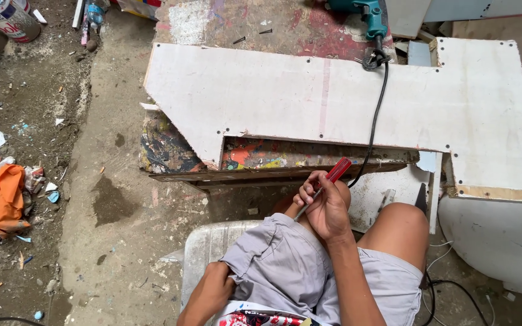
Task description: The person is using a power drill to make holes and a manual screwdriver to fasten screws into a white board.
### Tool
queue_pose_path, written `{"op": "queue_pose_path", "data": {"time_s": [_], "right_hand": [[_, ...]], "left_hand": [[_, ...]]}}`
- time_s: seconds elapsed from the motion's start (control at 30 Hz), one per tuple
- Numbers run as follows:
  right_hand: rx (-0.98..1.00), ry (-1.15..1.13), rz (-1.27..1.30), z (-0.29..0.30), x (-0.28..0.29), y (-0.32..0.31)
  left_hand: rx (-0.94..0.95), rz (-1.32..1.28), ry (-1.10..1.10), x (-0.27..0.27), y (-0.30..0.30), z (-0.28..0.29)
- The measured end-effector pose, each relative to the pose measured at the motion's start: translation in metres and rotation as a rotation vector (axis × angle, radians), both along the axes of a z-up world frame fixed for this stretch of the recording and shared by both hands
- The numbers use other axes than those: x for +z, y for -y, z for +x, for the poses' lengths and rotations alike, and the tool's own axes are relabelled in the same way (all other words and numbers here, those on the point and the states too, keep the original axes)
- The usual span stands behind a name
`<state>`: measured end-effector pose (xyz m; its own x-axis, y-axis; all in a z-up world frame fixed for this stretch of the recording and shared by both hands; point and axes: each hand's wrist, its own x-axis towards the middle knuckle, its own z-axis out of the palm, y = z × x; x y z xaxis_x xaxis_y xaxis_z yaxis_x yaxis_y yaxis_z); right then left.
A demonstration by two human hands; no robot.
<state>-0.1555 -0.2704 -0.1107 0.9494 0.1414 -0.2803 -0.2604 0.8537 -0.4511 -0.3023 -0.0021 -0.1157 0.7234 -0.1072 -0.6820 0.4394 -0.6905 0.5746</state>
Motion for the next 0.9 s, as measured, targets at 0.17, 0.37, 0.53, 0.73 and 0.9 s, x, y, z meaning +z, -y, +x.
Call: {"op": "queue_pose_path", "data": {"time_s": [0.17,0.37,0.53,0.73,0.9], "right_hand": [[-0.009,0.01,-0.014,-0.001,0.001,-0.001],[-0.01,-0.001,0.003,-0.001,-0.002,0.002],[-0.008,-0.009,-0.01,0.0,-0.002,0.001],[-0.002,-0.022,0.001,0.0,-0.001,0.0],[-0.01,0.017,0.01,0.001,-0.004,0.003]], "left_hand": [[-0.13,-0.047,0.343,0.004,0.013,0.012],[-0.09,0.211,0.145,0.005,0.024,0.011],[-0.068,0.251,0.482,-0.032,0.01,-0.012],[-0.056,0.081,0.511,-0.007,0.007,-0.017],[-0.039,0.007,0.58,-0.054,-0.031,-0.057]]}}
